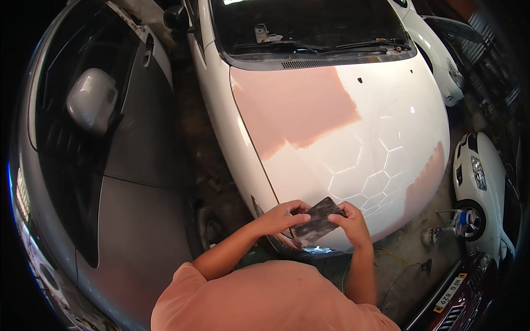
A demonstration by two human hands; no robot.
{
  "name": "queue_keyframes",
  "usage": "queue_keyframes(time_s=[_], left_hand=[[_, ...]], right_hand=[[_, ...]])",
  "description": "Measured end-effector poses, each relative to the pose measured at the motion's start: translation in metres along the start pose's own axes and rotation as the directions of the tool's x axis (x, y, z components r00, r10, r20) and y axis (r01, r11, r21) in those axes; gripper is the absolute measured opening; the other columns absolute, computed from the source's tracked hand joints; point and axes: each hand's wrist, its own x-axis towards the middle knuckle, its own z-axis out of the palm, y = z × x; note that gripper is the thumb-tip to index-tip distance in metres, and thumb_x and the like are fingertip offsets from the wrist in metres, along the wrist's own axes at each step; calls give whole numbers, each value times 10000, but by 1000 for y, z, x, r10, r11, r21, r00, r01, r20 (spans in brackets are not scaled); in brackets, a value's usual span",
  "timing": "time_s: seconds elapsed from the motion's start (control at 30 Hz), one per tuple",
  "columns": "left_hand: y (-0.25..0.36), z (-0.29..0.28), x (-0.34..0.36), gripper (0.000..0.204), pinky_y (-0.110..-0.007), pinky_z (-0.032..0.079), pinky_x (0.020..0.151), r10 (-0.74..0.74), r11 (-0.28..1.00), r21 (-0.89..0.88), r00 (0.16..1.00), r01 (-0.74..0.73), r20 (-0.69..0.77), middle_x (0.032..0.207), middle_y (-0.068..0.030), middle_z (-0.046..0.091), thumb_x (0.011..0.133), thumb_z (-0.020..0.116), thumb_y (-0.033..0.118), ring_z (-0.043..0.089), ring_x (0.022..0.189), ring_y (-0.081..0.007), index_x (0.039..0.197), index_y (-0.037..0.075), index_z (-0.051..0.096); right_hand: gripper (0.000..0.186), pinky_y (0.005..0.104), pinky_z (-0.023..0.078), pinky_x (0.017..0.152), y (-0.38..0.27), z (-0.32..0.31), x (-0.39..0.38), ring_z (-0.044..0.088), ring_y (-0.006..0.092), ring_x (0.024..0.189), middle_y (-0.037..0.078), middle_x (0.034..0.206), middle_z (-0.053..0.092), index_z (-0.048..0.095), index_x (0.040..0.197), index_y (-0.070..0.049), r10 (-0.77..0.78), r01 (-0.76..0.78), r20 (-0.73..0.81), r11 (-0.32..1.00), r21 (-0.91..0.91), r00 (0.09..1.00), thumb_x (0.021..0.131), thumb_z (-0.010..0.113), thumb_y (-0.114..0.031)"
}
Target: The person sands the hood of a white car using a sanding block, then handles and cleans pieces of sandpaper by hand.
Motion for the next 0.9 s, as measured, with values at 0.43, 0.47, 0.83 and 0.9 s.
queue_keyframes(time_s=[0.43, 0.47, 0.83, 0.9], left_hand=[[-76, 40, -27, 387, -300, 585, 779, 76, 992, -77, 958, -101, -276, 1129, -94, 675, 1055, 605, 261, 677, 959, -161, 1294, -42, 579], [-73, 37, -25, 385, -289, 567, 793, 82, 997, 14, 960, -81, -268, 1131, -93, 670, 1055, 607, 261, 677, 951, -157, 1290, -45, 582], [39, -179, 69, 603, -490, 259, 1234, 682, 326, 927, 725, -185, -96, 1615, -229, 352, 1023, 617, 341, 282, 1517, -415, 1489, -11, 467], [67, -204, 99, 686, -500, 227, 1250, 655, 87, 980, 752, -181, 80, 1638, -231, 318, 1030, 583, 415, 226, 1547, -404, 1522, -30, 410]], right_hand=[[308, 317, 537, 946, 91, 86, -28, 661, 158, 1076, 87, 1248, 666, 561, 1310, 3, -28, 83, -122, 874, 478, 992, 1052, 594, -161], [308, 318, 538, 944, 93, 85, -30, 660, 157, 1080, 82, 1248, 667, 562, 1312, -1, -31, 117, -179, 860, 497, 983, 1050, 595, -158], [254, 324, 590, 832, 37, 31, 55, 684, 173, 1015, 59, 1166, 682, 584, 1276, -43, -12, 359, -656, 844, 398, 755, 1041, 584, -139], [277, 326, 565, 872, 39, 31, 66, 660, 171, 1040, 61, 1182, 670, 582, 1293, -38, -46, 418, -704, 831, 367, 709, 1039, 586, -148]])
